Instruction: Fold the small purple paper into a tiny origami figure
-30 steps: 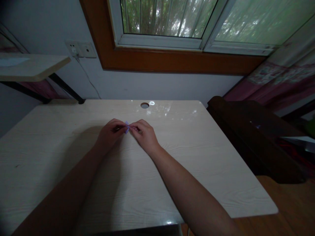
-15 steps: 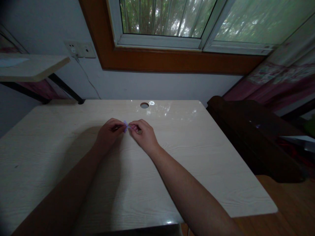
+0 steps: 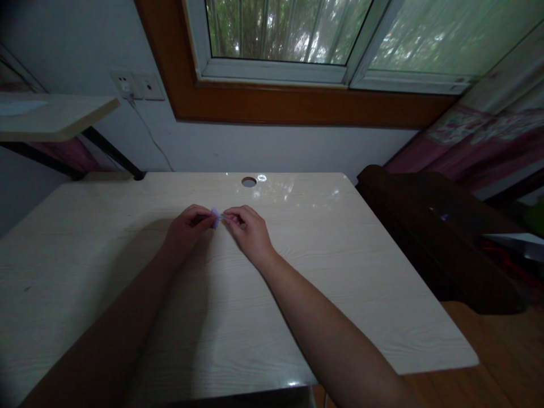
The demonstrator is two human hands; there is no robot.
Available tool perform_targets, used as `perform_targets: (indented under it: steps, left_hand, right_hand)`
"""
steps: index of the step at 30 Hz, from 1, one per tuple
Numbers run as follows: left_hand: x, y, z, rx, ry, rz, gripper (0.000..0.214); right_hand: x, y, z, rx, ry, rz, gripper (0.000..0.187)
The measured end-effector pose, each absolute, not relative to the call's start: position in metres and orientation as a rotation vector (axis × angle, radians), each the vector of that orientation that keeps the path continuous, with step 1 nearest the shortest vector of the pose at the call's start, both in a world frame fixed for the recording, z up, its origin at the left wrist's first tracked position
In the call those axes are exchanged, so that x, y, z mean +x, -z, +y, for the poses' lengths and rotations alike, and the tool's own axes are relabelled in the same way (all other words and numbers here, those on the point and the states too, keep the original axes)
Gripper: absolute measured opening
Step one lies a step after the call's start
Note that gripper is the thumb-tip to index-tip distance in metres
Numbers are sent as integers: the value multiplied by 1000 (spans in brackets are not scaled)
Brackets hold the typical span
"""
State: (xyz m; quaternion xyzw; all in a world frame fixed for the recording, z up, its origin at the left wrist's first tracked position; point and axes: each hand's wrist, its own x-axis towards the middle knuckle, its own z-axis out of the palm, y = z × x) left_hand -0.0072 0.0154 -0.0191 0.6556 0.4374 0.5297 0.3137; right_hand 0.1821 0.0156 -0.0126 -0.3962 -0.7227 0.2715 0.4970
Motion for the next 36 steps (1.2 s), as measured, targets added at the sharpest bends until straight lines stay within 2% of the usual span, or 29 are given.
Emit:
perform_targets:
  steps: [9,18,36]
  left_hand:
    - [-4,14,11,1462,-1295,1079,18]
    - [-6,19,14,1597,-1366,1072,11]
    - [-6,16,16,1732,-1429,1063,13]
  right_hand:
    - [183,9,13,-905,-572,-1766,11]
    - [182,9,14,-920,-557,-1761,10]
    - [182,5,12,-932,-626,-1835,9]
